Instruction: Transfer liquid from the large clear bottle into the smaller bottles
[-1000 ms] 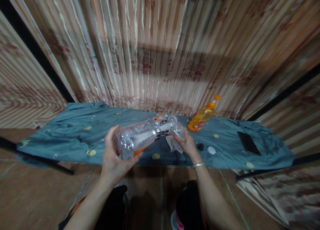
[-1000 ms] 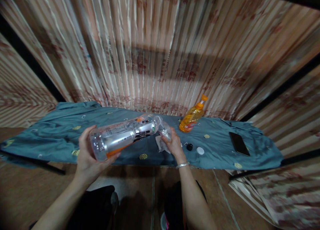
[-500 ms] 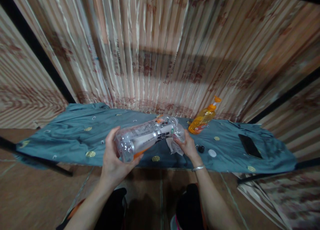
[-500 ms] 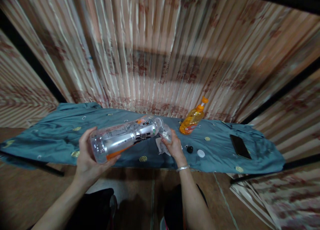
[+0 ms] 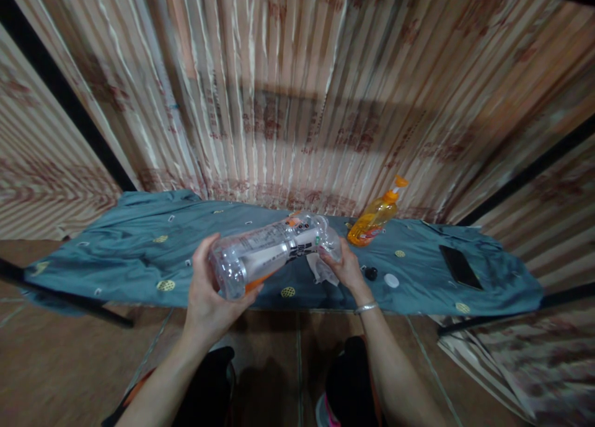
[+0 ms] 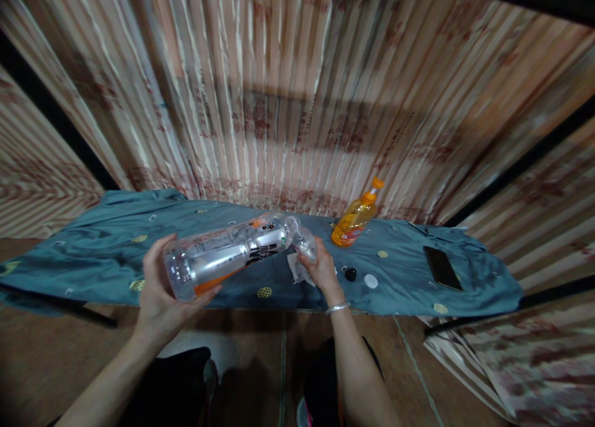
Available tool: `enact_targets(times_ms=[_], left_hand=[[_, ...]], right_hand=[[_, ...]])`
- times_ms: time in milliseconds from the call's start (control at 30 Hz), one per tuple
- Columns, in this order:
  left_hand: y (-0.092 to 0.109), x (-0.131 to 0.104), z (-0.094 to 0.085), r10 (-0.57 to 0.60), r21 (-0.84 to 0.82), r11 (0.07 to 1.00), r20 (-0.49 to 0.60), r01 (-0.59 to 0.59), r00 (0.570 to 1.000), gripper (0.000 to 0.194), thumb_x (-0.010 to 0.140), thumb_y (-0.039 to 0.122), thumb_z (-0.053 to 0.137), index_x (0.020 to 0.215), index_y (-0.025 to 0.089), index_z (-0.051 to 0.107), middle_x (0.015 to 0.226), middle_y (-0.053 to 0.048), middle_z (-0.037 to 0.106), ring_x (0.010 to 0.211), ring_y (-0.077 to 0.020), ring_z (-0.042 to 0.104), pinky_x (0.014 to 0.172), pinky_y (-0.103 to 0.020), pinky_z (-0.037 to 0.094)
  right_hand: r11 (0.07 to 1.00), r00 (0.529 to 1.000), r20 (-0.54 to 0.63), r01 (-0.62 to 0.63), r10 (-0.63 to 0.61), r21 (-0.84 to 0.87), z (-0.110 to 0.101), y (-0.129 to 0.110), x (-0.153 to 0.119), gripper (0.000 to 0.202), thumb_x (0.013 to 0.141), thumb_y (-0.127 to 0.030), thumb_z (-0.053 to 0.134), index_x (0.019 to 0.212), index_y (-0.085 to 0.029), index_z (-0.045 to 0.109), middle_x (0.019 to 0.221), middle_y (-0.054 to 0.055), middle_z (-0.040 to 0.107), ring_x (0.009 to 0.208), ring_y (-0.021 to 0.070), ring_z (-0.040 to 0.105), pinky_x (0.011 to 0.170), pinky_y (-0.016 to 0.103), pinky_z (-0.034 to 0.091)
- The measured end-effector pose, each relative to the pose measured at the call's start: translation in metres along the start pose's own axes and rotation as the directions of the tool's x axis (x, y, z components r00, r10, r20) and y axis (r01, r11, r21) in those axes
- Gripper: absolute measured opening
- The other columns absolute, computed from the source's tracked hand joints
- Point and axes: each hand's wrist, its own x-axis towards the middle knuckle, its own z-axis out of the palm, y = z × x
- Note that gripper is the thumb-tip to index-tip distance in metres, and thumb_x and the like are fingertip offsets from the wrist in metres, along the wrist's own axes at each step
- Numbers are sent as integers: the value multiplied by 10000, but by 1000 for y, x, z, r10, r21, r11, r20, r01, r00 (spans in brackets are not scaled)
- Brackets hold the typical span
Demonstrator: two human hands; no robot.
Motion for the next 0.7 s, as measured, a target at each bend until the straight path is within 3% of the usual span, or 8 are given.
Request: enact_targets(times_ms=[700], left_hand=[[-2,-1,0,-26,2,1000,2,26,1000,1013,597,483,880,1443,248,373,1345,-139,553,1203,-343,617,1041,-568,524]], right_hand=[[1000,1000,-5,18,-18,-2,2,6,1,543,774,-395,705,1272,-236,558,1108,49,734,957,266,704,896,421,559]])
